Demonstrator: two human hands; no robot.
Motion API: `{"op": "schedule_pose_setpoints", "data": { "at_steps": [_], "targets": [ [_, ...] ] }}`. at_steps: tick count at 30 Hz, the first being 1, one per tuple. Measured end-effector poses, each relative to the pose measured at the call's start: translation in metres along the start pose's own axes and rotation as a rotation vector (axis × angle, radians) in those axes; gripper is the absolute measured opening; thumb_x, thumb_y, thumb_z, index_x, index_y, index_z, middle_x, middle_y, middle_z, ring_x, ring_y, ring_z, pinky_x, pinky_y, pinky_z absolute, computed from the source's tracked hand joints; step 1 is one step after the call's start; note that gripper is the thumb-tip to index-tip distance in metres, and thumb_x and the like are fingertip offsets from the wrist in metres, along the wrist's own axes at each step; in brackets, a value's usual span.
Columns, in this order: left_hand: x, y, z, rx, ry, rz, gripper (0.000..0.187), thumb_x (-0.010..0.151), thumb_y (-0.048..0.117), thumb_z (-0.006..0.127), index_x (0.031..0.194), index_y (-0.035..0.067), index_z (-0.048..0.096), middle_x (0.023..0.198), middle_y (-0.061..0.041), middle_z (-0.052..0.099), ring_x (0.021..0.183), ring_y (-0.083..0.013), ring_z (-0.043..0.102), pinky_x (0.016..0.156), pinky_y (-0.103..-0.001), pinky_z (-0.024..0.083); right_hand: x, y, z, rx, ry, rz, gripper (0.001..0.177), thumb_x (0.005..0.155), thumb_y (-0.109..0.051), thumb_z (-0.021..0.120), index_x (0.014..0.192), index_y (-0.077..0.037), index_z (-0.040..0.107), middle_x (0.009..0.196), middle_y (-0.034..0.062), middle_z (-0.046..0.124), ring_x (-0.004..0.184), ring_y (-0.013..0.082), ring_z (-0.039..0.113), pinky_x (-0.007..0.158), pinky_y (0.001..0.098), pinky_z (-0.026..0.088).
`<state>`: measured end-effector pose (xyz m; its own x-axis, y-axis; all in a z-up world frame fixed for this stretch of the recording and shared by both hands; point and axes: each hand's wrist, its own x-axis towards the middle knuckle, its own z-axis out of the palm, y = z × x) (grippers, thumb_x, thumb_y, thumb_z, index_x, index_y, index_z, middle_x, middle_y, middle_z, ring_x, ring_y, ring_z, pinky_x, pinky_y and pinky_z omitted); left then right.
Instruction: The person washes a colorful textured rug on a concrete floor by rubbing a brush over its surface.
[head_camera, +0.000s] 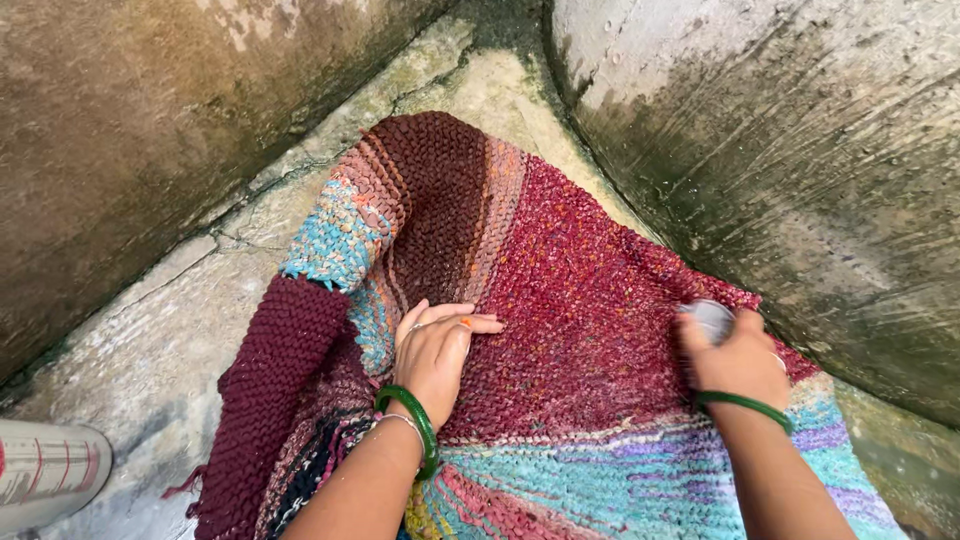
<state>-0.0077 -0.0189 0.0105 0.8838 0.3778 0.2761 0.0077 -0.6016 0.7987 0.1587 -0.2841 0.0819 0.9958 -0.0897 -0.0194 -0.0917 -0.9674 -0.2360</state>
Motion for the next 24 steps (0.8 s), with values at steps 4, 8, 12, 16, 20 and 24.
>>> {"op": "schedule_pose_setpoints", "data": {
  "at_steps": [4,8,12,16,20,24],
  "targets": [
    [0.003,0.000,0.001,0.022,0.000,0.005,0.051,0.095,0.021,0.030,0.101,0.018,0.081,0.114,0.002,0.078,0.125,-0.0206,0.059,0.120,-0.045,0.021,-0.045,-0.014,0.035,-0.047,0.063,-0.141,0.075,0.084,-0.066,0.067,0.119,0.000,0.060,0.113,0.0282,0.068,0.103,0.0483,0.066,0.089,0.0576,0.053],
    [0.003,-0.001,0.001,0.021,0.003,0.016,0.051,0.095,0.021,0.031,0.101,0.019,0.081,0.114,0.003,0.078,0.125,-0.0203,0.060,0.120,-0.045,0.022,-0.163,-0.059,0.049,0.277,-0.094,-0.522,0.065,0.073,-0.059,0.073,0.109,-0.006,0.063,0.097,0.0192,0.071,0.087,0.0390,0.070,0.079,0.0514,0.056],
    [0.000,0.000,-0.001,0.037,-0.003,0.051,0.050,0.095,0.021,0.031,0.102,0.018,0.080,0.117,0.002,0.078,0.126,-0.0211,0.059,0.120,-0.046,0.020,-0.173,-0.081,0.030,0.116,-0.251,-0.923,0.059,0.071,-0.055,0.076,0.105,-0.008,0.064,0.097,0.0194,0.068,0.087,0.0390,0.068,0.071,0.0529,0.054],
    [0.001,-0.001,0.002,0.029,-0.024,-0.007,0.051,0.094,0.021,0.031,0.102,0.018,0.081,0.117,0.002,0.079,0.126,-0.0204,0.060,0.120,-0.045,0.020,-0.075,-0.097,0.018,0.054,-0.029,-0.729,0.052,0.083,-0.058,0.071,0.102,-0.011,0.066,0.096,0.0182,0.069,0.090,0.0385,0.069,0.077,0.0536,0.055],
    [-0.001,0.000,0.000,0.125,0.002,0.047,0.052,0.097,0.023,0.028,0.119,0.020,0.076,0.118,-0.002,0.076,0.126,-0.0203,0.060,0.122,-0.046,0.021,-0.059,-0.113,0.019,-0.007,0.089,-0.539,0.062,0.079,-0.059,0.072,0.110,-0.006,0.062,0.099,0.0217,0.067,0.090,0.0409,0.068,0.074,0.0523,0.056],
    [0.002,0.001,-0.004,-0.055,0.003,-0.033,0.054,0.097,0.024,0.026,0.136,0.015,0.062,0.117,0.002,0.079,0.123,-0.0199,0.061,0.121,-0.046,0.020,-0.134,-0.118,0.030,0.016,-0.048,-0.617,0.060,0.079,-0.055,0.072,0.110,-0.005,0.061,0.098,0.0198,0.066,0.089,0.0378,0.067,0.072,0.0504,0.056]
  ]
}}
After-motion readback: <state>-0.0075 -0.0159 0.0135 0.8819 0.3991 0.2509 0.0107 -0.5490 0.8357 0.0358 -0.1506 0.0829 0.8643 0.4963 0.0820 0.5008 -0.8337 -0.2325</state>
